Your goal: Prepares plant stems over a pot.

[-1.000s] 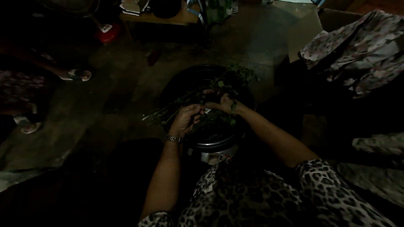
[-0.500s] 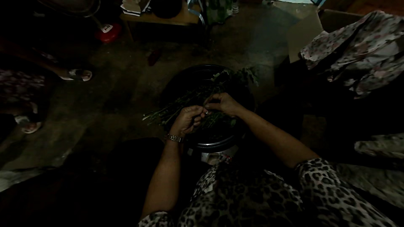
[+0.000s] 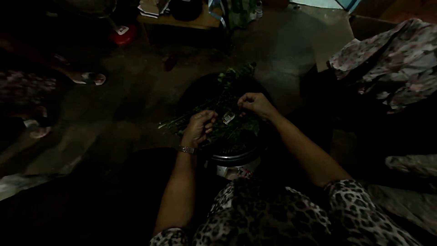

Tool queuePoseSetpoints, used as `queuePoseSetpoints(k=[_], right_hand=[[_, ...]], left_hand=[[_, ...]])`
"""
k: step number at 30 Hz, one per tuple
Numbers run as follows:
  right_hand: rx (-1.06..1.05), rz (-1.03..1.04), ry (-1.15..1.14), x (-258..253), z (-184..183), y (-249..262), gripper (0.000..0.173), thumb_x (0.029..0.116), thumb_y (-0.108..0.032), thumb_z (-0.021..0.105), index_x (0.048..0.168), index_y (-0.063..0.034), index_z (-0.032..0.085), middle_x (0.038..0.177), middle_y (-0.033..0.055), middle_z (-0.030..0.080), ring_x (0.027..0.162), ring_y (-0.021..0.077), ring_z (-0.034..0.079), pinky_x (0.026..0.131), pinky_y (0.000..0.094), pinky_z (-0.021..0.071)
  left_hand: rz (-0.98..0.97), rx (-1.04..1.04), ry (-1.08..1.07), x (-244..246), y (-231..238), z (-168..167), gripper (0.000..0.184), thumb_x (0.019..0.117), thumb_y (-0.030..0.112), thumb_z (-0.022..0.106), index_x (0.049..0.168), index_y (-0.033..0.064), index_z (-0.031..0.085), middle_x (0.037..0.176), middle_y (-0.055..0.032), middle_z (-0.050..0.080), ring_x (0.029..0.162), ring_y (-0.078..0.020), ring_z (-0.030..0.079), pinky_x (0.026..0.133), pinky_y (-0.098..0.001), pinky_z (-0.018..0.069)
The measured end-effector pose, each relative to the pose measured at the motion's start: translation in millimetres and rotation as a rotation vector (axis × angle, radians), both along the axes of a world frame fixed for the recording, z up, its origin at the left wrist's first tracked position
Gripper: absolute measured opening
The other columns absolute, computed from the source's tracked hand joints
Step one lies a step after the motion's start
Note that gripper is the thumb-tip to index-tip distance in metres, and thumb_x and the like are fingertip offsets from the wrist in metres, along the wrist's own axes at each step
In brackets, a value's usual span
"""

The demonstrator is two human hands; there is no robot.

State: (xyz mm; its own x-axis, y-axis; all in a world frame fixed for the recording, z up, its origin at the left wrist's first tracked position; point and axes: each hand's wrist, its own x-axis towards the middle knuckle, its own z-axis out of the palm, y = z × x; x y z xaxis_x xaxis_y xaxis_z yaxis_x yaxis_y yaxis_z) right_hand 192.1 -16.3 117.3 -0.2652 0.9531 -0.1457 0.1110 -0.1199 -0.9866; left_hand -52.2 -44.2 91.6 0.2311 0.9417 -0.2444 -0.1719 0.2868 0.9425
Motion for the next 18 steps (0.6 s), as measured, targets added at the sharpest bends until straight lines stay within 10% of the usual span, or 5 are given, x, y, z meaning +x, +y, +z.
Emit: queuePoseSetpoints(k=[5,9,18], right_hand=[[0.062,0.181,-0.184,-16,-10,-8,0.013,0.1002,-0.009,0.065,0.108,0.0007,0.068,0.089,0.0075,0.069,0.072,0.0107,0.066,0.069,0.0281,0.0585],[0.211,0.194,-0.307,-23,-14,-13,0.012,0.097,-0.007,0.069,0.106,0.0004,0.068,0.09,0.0065,0.069,0.072,0.0088,0.065,0.07,0.0274,0.0579],[0.16,0.133,-0.334,-32,-11,-16,0.011,0.0968,-0.004,0.066,0.104,0.0031,0.066,0.086,0.0048,0.066,0.069,0.0038,0.063,0.066,0.0211,0.0551]], left_hand=[[-0.055,0.141,0.338,18,-11,-7,0.016,0.1017,0.021,0.063,0.114,0.011,0.067,0.086,0.0007,0.063,0.062,-0.0027,0.05,0.055,-0.019,0.044],[-0.049,0.17,0.338,26,2,-19,0.014,0.0974,0.016,0.07,0.104,0.0027,0.071,0.091,-0.0035,0.067,0.076,-0.0063,0.058,0.071,-0.0251,0.0507],[-0.113,0.224,0.261,22,5,-17,0.014,0.1021,0.01,0.061,0.102,-0.0021,0.067,0.085,-0.0014,0.062,0.072,-0.0025,0.053,0.068,-0.0207,0.0461]])
